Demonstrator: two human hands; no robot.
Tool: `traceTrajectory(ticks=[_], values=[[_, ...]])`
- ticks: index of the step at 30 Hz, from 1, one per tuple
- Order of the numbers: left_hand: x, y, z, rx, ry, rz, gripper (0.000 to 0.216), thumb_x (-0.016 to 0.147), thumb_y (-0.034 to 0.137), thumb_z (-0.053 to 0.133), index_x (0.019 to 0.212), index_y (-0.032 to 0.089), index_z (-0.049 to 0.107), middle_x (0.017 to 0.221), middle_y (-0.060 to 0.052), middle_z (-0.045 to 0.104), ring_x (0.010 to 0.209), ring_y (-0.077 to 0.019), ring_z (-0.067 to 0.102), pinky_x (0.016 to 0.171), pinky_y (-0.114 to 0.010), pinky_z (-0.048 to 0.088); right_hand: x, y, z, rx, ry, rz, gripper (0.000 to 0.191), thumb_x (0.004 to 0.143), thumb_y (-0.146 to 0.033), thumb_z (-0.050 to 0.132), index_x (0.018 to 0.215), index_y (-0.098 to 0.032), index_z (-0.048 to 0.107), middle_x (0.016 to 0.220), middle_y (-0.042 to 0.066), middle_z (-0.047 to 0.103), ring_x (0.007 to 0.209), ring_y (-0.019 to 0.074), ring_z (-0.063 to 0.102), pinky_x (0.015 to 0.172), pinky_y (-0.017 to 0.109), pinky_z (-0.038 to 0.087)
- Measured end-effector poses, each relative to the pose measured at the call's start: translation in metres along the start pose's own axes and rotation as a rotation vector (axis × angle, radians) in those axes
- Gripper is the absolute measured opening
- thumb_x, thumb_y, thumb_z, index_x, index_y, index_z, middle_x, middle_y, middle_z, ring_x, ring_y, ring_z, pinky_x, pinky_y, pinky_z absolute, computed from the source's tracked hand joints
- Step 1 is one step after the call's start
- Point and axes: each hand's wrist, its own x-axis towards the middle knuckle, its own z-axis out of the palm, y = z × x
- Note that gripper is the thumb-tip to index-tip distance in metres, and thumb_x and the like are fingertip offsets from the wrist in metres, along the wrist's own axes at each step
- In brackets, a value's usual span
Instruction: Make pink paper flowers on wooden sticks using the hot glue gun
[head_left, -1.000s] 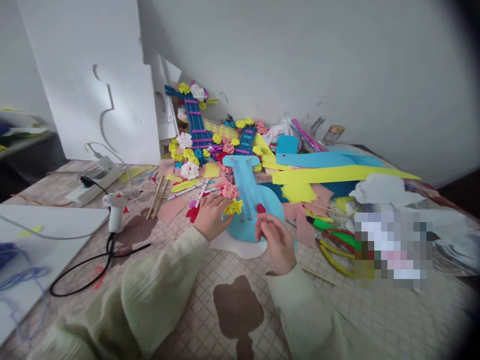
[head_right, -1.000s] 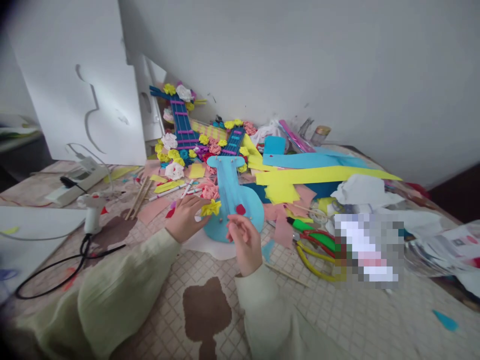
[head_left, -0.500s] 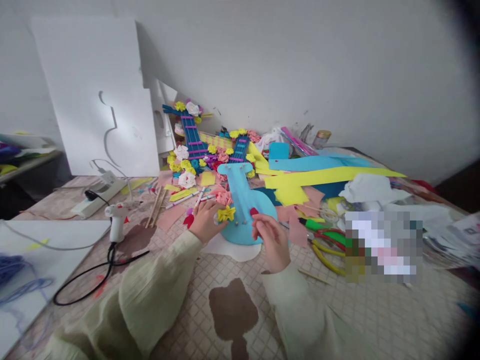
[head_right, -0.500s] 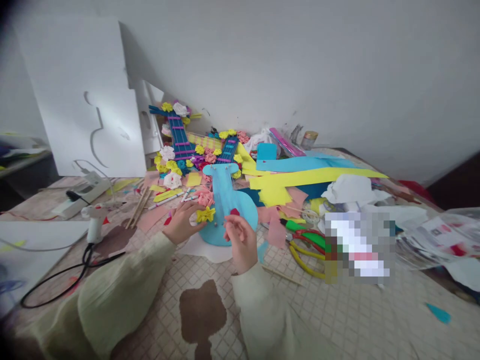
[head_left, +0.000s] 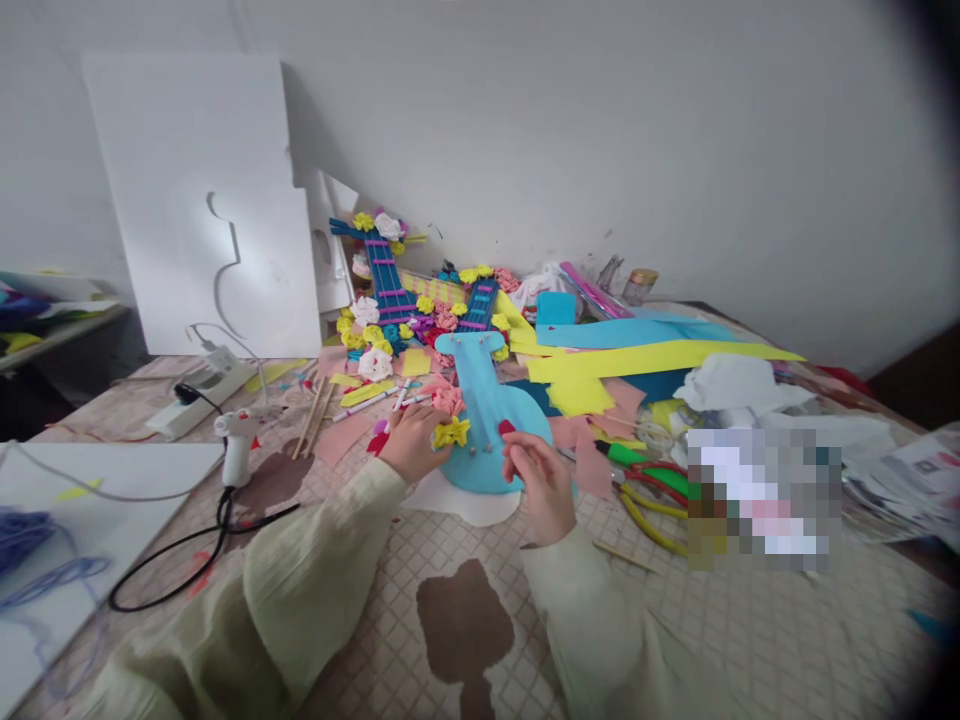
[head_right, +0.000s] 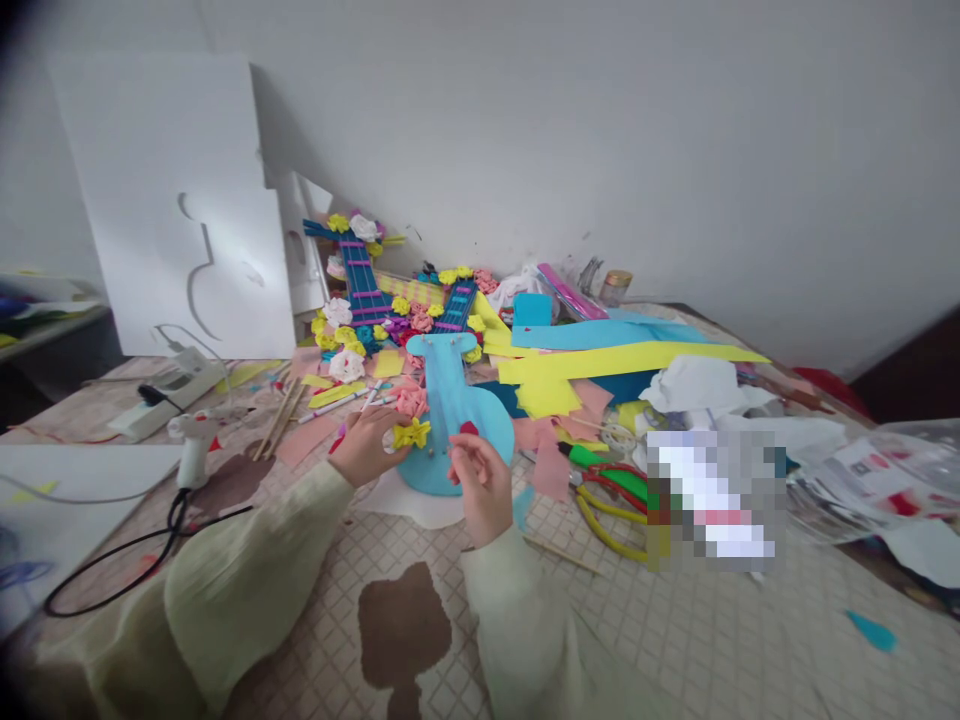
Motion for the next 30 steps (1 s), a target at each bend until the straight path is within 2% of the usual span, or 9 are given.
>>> traceTrajectory(ticks=[4,9,18,24,27,30], values=[[-0.005,-0.001,-0.004,0.009,0.026,-0.008,0.027,0.066,0.023,0.058,0.093,0.020,0.060,0.099,-0.006,0.064,0.099,-0.0270,0.052,0.087,-0.043,0.034,-0.001,-0.002,0.001,-0.003,0.002,0.005,0.019,0.072,-0.033,0.058,0.080,-0.016,0.060,0.060,-0.001,0.054,0.049,0.0086,0.048,0.046,0.023,0.039],[-0.007,-0.007,-0.004,-0.005,0.029,-0.019,0.027,0.065,0.022,0.059,0.092,0.020,0.061,0.095,-0.006,0.066,0.096,-0.0276,0.054,0.083,-0.042,0.038,-0.002,-0.003,0.002,-0.007,0.001,0.003,0.019,0.071,-0.034,0.057,0.079,-0.017,0.061,0.062,0.000,0.055,0.050,0.0095,0.048,0.047,0.025,0.040],[-0.005,-0.012,-0.005,-0.063,0.037,-0.006,0.027,0.063,0.021,0.059,0.090,0.019,0.062,0.095,-0.007,0.066,0.095,-0.0270,0.055,0.085,-0.043,0.040,-0.001,0.000,0.001,-0.050,-0.006,0.002,0.020,0.071,-0.034,0.058,0.080,-0.017,0.059,0.057,-0.002,0.053,0.049,0.0095,0.048,0.047,0.024,0.039],[-0.010,-0.009,-0.008,-0.164,0.078,0.003,0.034,0.070,0.023,0.056,0.104,0.019,0.054,0.097,-0.007,0.063,0.094,-0.0210,0.057,0.084,-0.037,0.044,-0.002,0.001,0.003,-0.121,-0.021,-0.008,0.021,0.069,-0.035,0.060,0.079,-0.017,0.059,0.057,-0.002,0.052,0.050,0.0099,0.046,0.048,0.024,0.038],[-0.019,-0.002,-0.013,-0.200,0.069,0.002,0.040,0.070,0.024,0.058,0.109,0.019,0.051,0.094,-0.007,0.062,0.091,-0.0200,0.057,0.083,-0.036,0.044,-0.004,0.000,0.004,-0.166,-0.041,-0.020,0.020,0.070,-0.037,0.059,0.072,-0.017,0.059,0.059,-0.001,0.053,0.053,0.0106,0.046,0.052,0.024,0.038],[-0.030,0.005,-0.020,-0.221,0.047,-0.005,0.042,0.071,0.026,0.058,0.112,0.018,0.050,0.090,-0.006,0.060,0.086,-0.0188,0.057,0.081,-0.035,0.045,-0.007,0.000,0.004,-0.208,-0.086,-0.011,0.030,0.075,-0.039,0.054,0.056,-0.017,0.055,0.050,-0.001,0.048,0.051,0.0105,0.045,0.051,0.024,0.036]])
